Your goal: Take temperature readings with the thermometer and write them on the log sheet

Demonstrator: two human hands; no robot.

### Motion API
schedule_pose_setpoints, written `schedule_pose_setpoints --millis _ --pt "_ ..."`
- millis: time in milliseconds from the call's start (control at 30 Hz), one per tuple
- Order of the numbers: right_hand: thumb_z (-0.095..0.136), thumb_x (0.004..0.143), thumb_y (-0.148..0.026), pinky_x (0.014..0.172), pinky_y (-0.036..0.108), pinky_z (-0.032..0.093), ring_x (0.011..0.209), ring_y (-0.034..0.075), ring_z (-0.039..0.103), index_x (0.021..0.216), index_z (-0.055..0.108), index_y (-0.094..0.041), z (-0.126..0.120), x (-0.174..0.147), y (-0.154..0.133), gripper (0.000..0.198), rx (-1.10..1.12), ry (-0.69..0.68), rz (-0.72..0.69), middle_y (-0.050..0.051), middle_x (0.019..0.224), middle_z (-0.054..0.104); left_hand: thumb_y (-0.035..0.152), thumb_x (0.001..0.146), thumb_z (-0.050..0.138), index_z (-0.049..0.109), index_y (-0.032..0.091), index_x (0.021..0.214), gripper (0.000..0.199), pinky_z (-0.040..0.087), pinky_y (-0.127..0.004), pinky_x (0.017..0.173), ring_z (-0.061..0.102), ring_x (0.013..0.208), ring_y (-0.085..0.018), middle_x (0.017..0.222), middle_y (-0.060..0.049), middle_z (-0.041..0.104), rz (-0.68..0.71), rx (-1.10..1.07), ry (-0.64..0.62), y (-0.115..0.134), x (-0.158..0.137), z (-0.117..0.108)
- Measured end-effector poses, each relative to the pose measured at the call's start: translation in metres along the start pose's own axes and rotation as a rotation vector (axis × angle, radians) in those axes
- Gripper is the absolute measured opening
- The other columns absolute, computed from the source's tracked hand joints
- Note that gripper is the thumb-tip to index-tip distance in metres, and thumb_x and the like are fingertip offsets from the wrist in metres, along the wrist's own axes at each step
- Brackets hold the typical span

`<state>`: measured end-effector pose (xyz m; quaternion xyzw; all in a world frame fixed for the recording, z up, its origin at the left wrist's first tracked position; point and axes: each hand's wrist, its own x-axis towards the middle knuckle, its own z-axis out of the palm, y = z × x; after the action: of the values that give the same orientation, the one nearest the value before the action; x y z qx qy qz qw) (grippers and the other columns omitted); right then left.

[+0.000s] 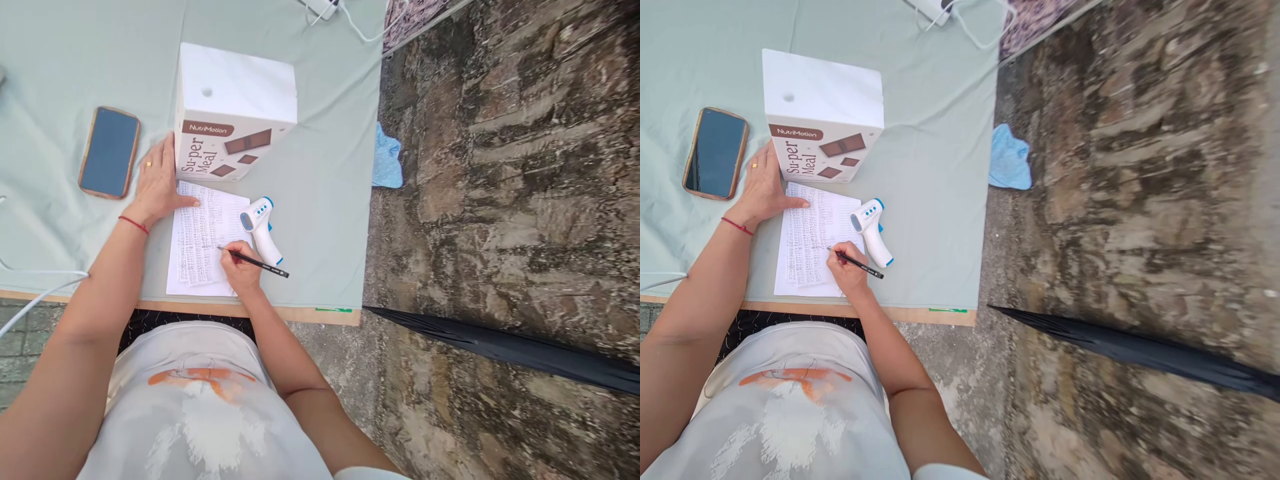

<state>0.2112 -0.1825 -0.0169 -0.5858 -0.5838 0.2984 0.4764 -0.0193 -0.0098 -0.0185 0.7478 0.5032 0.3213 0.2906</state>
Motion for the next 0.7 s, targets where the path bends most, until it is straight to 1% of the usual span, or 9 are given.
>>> schedule_pose_setpoints --millis 167,267,367,567,633,700 --pt "0.057 0.082 -0.029 0.058 0.028 0.044 0.058 0.014 0.046 0.077 0.060 -0.024 0.0014 -0.0017 0.0013 0.008 0.012 0.014 0.050 -0.004 0.067 0.055 0.080 0.049 0.096 0.033 0.025 0.163 0.141 0.014 -0.078 0.131 0.020 0.160 -0.057 0.168 -0.023 0.035 0.032 -0.025 0.020 -0.0040 -0.0002 0.0020" --pt "0.057 0.082 -0.032 0.056 0.028 0.044 0.058 0.014 0.047 0.076 0.060 -0.024 0.0013 -0.0019 0.0008 0.010 0.026 0.041 0.070 -0.003 0.067 0.056 0.079 0.047 0.097 0.035 0.024 0.163 0.143 0.013 -0.077 0.131 0.020 0.160 -0.058 0.169 -0.023 0.033 0.026 -0.012 0.009 -0.0043 -0.0003 0.0018" --pt "0.057 0.081 -0.032 0.056 0.028 0.045 0.057 0.014 0.047 0.075 0.060 -0.025 0.0008 -0.0011 0.0002 0.010 -0.002 0.038 0.069 -0.003 0.065 0.056 0.080 0.047 0.097 0.034 0.023 0.163 0.143 0.013 -0.077 0.131 0.020 0.160 -0.058 0.170 -0.024 0.032 0.020 0.006 -0.004 -0.0037 -0.0002 0.0009" --pt "0.056 0.083 -0.028 0.055 0.027 0.046 0.056 0.013 0.048 0.076 0.058 -0.025 0.0020 -0.0006 0.0032 0.009 -0.048 0.031 0.009 -0.004 0.064 0.055 0.080 0.046 0.097 0.032 0.024 0.164 0.146 0.014 -0.076 0.131 0.021 0.161 -0.056 0.171 -0.023 0.030 0.012 0.030 -0.034 -0.0010 -0.0008 -0.0032" --pt "0.055 0.086 -0.026 0.054 0.027 0.045 0.055 0.013 0.048 0.077 0.057 -0.025 0.0019 -0.0015 0.0035 0.009 -0.060 0.050 -0.039 -0.004 0.064 0.055 0.080 0.048 0.096 0.031 0.024 0.165 0.146 0.014 -0.076 0.132 0.020 0.161 -0.056 0.172 -0.023 0.029 0.002 0.037 -0.038 -0.0005 -0.0011 -0.0043" --pt "0.055 0.091 -0.025 0.054 0.026 0.046 0.057 0.014 0.051 0.081 0.059 -0.024 -0.0007 -0.0024 0.0018 0.011 -0.076 0.079 -0.117 -0.004 0.067 0.057 0.080 0.052 0.095 0.030 0.025 0.166 0.142 0.014 -0.076 0.132 0.021 0.162 -0.055 0.172 -0.022 0.030 -0.006 0.037 -0.033 -0.0012 -0.0007 -0.0038"
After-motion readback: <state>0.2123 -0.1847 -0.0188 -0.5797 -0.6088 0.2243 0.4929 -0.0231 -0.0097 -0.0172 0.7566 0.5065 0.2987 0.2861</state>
